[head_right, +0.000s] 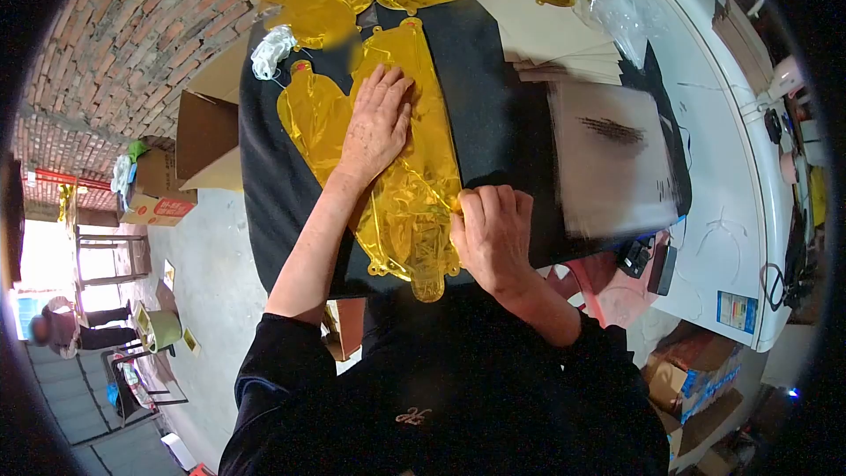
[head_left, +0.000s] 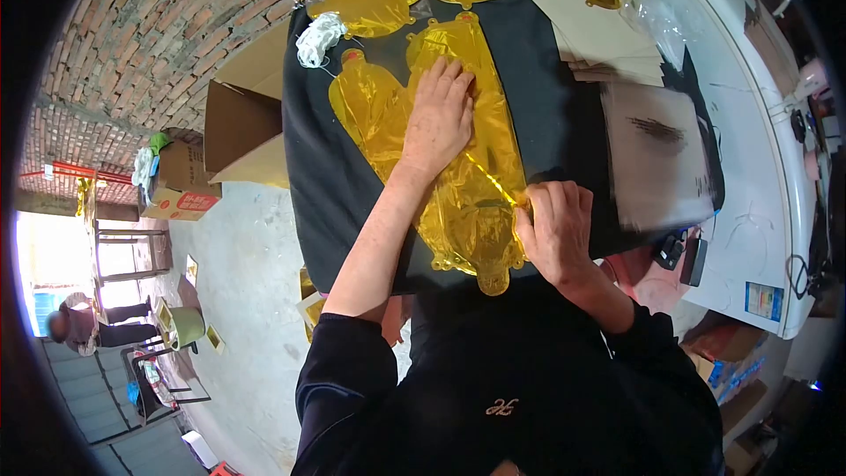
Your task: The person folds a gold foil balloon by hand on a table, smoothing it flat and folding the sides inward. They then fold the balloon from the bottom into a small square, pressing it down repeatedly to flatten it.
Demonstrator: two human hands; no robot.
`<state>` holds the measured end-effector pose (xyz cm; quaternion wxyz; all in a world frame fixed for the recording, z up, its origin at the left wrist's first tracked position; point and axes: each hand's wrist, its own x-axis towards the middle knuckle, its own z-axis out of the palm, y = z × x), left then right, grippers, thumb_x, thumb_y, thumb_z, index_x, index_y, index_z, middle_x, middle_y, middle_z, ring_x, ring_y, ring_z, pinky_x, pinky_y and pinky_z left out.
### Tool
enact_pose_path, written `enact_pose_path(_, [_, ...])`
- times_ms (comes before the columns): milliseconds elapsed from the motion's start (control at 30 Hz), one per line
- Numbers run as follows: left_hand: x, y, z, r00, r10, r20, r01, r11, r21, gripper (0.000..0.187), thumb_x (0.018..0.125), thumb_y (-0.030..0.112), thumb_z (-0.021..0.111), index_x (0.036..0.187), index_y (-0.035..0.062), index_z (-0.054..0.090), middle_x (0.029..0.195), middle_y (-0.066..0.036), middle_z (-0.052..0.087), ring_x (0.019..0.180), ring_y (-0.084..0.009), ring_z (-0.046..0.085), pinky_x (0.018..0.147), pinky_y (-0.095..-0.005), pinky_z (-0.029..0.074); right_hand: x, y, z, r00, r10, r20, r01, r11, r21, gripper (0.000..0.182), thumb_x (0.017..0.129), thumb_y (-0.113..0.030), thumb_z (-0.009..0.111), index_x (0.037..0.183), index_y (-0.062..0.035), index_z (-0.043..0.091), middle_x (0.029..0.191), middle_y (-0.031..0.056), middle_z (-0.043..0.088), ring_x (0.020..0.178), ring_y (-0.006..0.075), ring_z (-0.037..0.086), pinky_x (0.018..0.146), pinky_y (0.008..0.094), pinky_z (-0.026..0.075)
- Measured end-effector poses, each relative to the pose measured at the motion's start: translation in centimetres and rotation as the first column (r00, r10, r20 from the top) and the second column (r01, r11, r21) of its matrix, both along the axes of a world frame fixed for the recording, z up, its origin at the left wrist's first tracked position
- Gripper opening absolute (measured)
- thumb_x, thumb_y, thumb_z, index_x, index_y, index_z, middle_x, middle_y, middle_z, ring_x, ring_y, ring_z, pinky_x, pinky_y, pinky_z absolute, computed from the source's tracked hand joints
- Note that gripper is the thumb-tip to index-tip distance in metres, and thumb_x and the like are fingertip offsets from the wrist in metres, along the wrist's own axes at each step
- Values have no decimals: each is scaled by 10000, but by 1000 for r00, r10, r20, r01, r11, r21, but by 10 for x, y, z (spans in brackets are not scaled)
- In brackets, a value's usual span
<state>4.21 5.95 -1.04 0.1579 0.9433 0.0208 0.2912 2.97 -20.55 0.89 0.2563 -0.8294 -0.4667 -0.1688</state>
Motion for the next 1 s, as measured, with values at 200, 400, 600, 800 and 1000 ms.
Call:
enact_pose_path(200, [0,-2,1,1000,-4,-1,4,1000,-2,401,1008,79,621,1403,16,610,1530,-201,556,1512,-426,423,1254,-528,343,1,-2,-5,997,63,41,-63,998,-6,224,791,-78,794,985,-92,682,962,32,590,950,249,587,881,436,450])
enact_pose_path(400, [0,-2,0,1000,-13,4,13,1000,3,389,1006,61,618,1392,13,618,1508,-204,577,1487,-428,454,1244,-532,358,2,0,3,990,134,51,-135,990,32,212,787,-76,791,962,-84,672,998,49,612,970,264,605,901,439,462])
enact_pose_path(600, [1,-3,-1,1000,-6,9,6,1000,8,389,1001,50,620,1387,12,622,1498,-204,589,1468,-431,477,1241,-534,366,19,13,14,981,189,48,-191,981,41,322,812,-99,790,1109,-19,694,1190,117,662,1214,305,604,1074,490,441])
enact_pose_path(800, [2,-3,0,999,-29,38,29,1000,2,422,934,16,637,1353,-38,631,1459,-237,590,1441,-451,475,1226,-541,374,27,20,6,972,230,-34,-233,954,-187,816,858,-389,816,1506,25,544,1594,190,512,1551,338,397,1283,570,234])
enact_pose_path(1000, [1,-3,0,1000,-15,-9,15,1000,-13,410,990,35,627,1399,19,625,1509,-203,582,1467,-431,477,1254,-535,348,25,16,-3,969,225,-99,-243,933,-266,881,908,-524,749,1559,15,499,1641,182,468,1583,315,346,1293,612,172])
